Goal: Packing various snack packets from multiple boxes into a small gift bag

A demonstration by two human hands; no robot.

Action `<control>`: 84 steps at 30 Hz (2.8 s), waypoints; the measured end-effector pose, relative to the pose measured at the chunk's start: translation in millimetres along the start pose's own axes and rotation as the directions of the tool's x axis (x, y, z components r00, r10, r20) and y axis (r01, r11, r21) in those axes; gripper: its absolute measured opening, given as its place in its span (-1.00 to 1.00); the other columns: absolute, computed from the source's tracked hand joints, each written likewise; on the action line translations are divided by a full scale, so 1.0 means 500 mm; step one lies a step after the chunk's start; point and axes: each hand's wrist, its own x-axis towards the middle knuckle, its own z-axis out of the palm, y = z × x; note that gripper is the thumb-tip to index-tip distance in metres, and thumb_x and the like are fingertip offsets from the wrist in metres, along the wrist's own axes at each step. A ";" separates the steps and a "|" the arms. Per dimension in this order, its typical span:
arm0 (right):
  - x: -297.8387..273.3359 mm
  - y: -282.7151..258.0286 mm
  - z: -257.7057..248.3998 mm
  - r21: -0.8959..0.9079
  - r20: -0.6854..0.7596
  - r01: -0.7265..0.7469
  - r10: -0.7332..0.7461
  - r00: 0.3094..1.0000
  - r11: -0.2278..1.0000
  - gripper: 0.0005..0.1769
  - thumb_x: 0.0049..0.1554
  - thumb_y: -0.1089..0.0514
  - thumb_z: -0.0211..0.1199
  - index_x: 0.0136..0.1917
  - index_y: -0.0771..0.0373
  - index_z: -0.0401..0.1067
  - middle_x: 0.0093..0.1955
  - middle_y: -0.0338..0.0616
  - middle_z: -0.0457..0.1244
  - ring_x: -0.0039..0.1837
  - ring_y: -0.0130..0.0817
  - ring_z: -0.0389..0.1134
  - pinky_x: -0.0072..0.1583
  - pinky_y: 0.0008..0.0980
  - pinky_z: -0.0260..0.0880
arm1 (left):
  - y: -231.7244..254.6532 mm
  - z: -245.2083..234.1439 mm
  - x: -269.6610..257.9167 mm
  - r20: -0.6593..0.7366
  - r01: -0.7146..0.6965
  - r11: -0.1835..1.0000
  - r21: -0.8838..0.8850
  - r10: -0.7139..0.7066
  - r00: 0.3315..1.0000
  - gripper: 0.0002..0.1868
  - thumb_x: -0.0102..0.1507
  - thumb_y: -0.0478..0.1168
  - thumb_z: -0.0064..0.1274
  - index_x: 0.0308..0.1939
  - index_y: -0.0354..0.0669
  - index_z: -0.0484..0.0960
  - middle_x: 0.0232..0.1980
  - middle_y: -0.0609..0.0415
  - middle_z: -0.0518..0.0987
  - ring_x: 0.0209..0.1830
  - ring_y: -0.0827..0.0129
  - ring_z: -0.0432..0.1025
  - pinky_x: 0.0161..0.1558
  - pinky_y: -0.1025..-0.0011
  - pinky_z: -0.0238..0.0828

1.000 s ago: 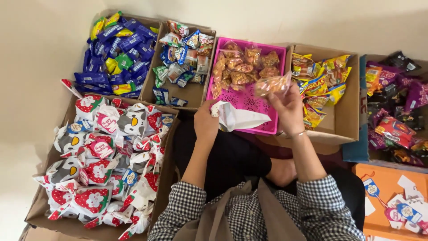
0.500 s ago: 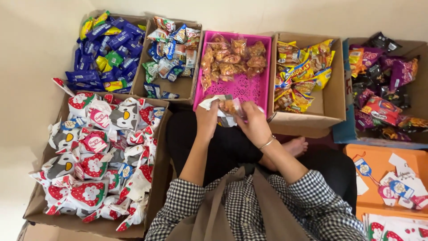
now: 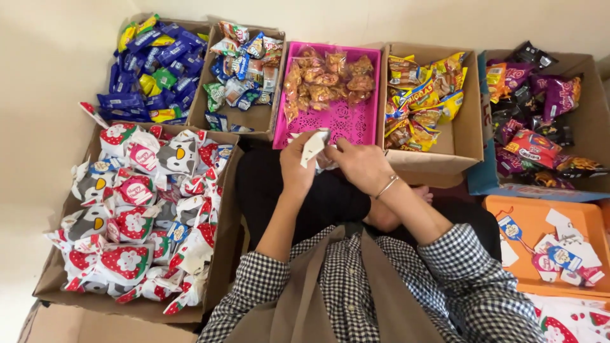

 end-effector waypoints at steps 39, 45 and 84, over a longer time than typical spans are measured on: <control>-0.029 0.062 -0.035 0.303 0.702 -0.551 0.209 0.681 0.777 -0.49 -0.08 -0.28 0.49 0.06 -0.04 0.58 -0.12 -0.12 0.47 0.11 0.13 0.46 0.16 0.11 0.46 | -0.034 -0.034 -0.047 0.157 0.067 0.989 0.129 -0.087 0.984 -0.81 0.19 -0.02 0.15 -0.13 0.16 0.69 -0.44 0.18 0.61 -0.34 0.39 0.55 -0.17 0.50 0.42; -0.052 0.020 -0.035 0.374 0.567 -0.573 0.309 0.763 0.729 -0.77 0.08 -0.07 0.36 0.01 -0.05 0.60 -0.04 -0.10 0.44 0.12 0.07 0.46 0.15 0.03 0.46 | 0.000 -0.024 -0.036 0.091 0.313 0.908 0.277 -0.349 0.933 -0.74 0.14 -0.01 0.28 -0.10 0.21 0.69 -0.38 0.15 0.64 -0.27 0.20 0.60 -0.17 0.34 0.49; 0.119 -0.006 0.097 0.582 0.367 -0.219 -0.012 0.930 0.784 -0.76 0.12 0.25 0.16 -0.05 0.02 0.61 0.15 0.00 0.34 0.10 0.26 0.44 0.06 0.08 0.46 | -0.054 -0.100 0.026 -0.053 0.447 0.893 -0.056 -0.450 0.892 -0.49 0.34 -0.04 -0.06 0.29 -0.22 0.53 0.13 -0.36 0.59 -0.11 0.00 0.59 -0.37 0.24 0.65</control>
